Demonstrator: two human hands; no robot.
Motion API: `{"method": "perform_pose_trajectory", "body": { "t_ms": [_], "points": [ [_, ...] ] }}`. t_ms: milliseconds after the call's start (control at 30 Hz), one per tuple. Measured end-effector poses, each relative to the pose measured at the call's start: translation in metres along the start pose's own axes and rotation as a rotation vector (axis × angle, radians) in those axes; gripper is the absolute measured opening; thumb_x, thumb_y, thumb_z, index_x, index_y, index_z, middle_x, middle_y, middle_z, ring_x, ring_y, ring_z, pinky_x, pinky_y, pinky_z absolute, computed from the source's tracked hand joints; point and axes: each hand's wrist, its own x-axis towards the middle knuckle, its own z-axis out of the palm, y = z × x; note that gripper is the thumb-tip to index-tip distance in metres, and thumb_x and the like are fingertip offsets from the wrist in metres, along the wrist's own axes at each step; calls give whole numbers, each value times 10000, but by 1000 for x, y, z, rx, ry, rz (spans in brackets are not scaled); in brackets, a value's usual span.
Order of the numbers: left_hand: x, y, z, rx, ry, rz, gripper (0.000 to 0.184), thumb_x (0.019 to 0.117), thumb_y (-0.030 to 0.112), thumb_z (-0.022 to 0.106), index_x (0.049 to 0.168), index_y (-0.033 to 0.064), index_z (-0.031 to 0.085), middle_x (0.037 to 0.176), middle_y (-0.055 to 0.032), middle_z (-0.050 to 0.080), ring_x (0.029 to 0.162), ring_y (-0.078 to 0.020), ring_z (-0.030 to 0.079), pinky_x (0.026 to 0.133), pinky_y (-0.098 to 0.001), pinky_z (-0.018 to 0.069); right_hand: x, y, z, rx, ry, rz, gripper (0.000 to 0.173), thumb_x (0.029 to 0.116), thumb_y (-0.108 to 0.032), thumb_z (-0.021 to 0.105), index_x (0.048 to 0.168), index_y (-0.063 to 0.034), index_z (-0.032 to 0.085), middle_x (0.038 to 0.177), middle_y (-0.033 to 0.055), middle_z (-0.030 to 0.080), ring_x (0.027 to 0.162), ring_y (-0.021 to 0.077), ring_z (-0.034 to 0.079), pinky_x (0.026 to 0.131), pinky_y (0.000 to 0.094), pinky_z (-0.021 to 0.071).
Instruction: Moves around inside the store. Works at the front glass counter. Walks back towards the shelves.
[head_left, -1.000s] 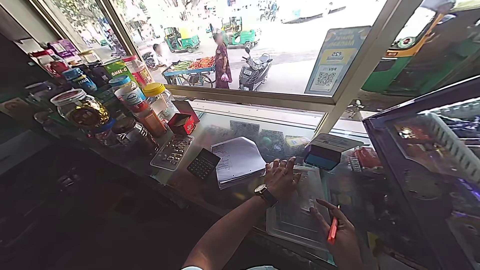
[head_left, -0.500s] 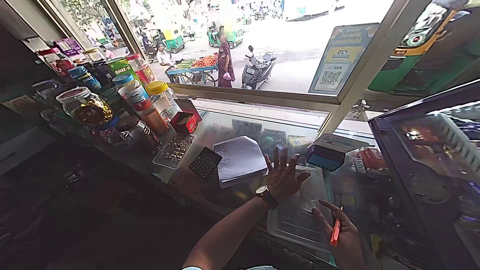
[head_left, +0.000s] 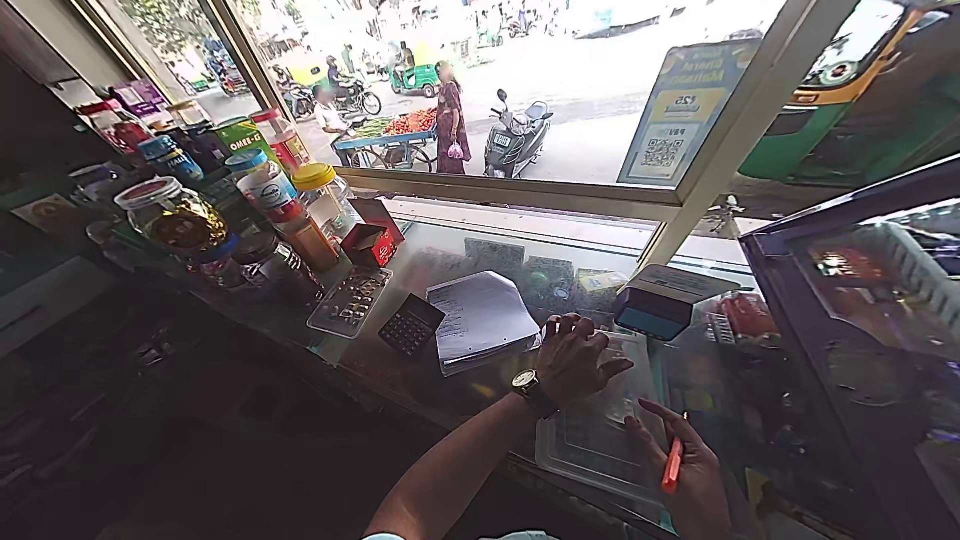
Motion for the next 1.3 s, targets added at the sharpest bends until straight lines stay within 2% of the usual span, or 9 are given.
{"method": "perform_pose_trajectory", "body": {
  "t_ms": [67, 200, 300, 467, 600, 700, 833, 1100, 1300],
  "points": [
    [0, 1, -1, 9, -5, -7, 531, 1004, 600, 491, 1294, 188, 661, 1242, -58, 670, 1315, -271, 518, 1161, -476, 326, 0, -1, 0, -7, -8, 6, 422, 873, -262, 756, 1226, -44, 676, 1076, 32, 704, 914, -45, 615, 789, 130, 495],
    [1, -2, 1, -10, 11, -2, 475, 1018, 577, 480, 1120, 182, 723, 1291, -76, 637, 1357, -284, 476, 1164, -488, 313, 0, -1, 0, -8, -5, 3, 419, 871, -263, 757, 1215, -38, 679, 1061, 31, 703, 898, -51, 612, 771, 125, 493],
    [0, 0, -1, -17, 23, -13, 521, 1005, 580, 508, 1350, 210, 631, 1251, -50, 671, 1328, -267, 514, 1164, -474, 329, 0, 0, -1, -13, -7, 4, 412, 876, -258, 754, 1219, -42, 679, 1087, 37, 704, 923, -50, 613, 797, 127, 491],
    [0, -4, 2, -49, 44, 30, 474, 1013, 562, 505, 993, 163, 761, 1313, -66, 643, 1298, -261, 529, 1140, -472, 344, 0, -1, -1, -26, -6, 2, 404, 881, -269, 751, 1214, -49, 685, 1058, 35, 702, 881, -45, 604, 763, 133, 482],
    [1, -3, 2, -34, 34, -16, 501, 1001, 550, 540, 1348, 200, 630, 1170, -54, 694, 1213, -247, 589, 1126, -453, 379, 1, 4, -1, -47, -1, -18, 411, 880, -266, 756, 1218, -42, 686, 1088, 50, 703, 896, -35, 596, 793, 148, 473],
    [0, -4, 3, -47, 30, -5, 457, 1011, 539, 528, 1044, 131, 730, 1170, -88, 677, 1234, -268, 568, 1127, -463, 367, 1, 3, -1, -59, -5, -11, 411, 884, -274, 753, 1225, -53, 686, 1124, 53, 700, 929, -34, 598, 819, 152, 473],
    [0, -6, 5, -46, 52, 16, 484, 1012, 547, 516, 947, 131, 755, 1379, -103, 605, 1361, -283, 489, 1148, -479, 353, 1, 2, -1, -57, 0, -9, 413, 885, -284, 751, 1220, -52, 688, 1101, 49, 700, 908, -34, 597, 800, 150, 473],
    [-1, -2, 0, -109, 129, -19, 521, 976, 513, 610, 1356, 156, 607, 1317, -55, 648, 1351, -255, 504, 1152, -444, 362, 1, 2, -1, -44, 7, -6, 409, 876, -278, 763, 1212, -57, 693, 1053, 36, 697, 857, -41, 584, 758, 139, 463],
    [-1, -5, 3, -60, 60, 36, 439, 1021, 524, 520, 1016, 142, 735, 1079, -38, 714, 1241, -245, 572, 1147, -456, 345, 1, 3, -1, -37, -1, -13, 395, 877, -264, 757, 1203, -52, 691, 1051, 32, 697, 850, -46, 587, 745, 130, 463]
  ]
}}
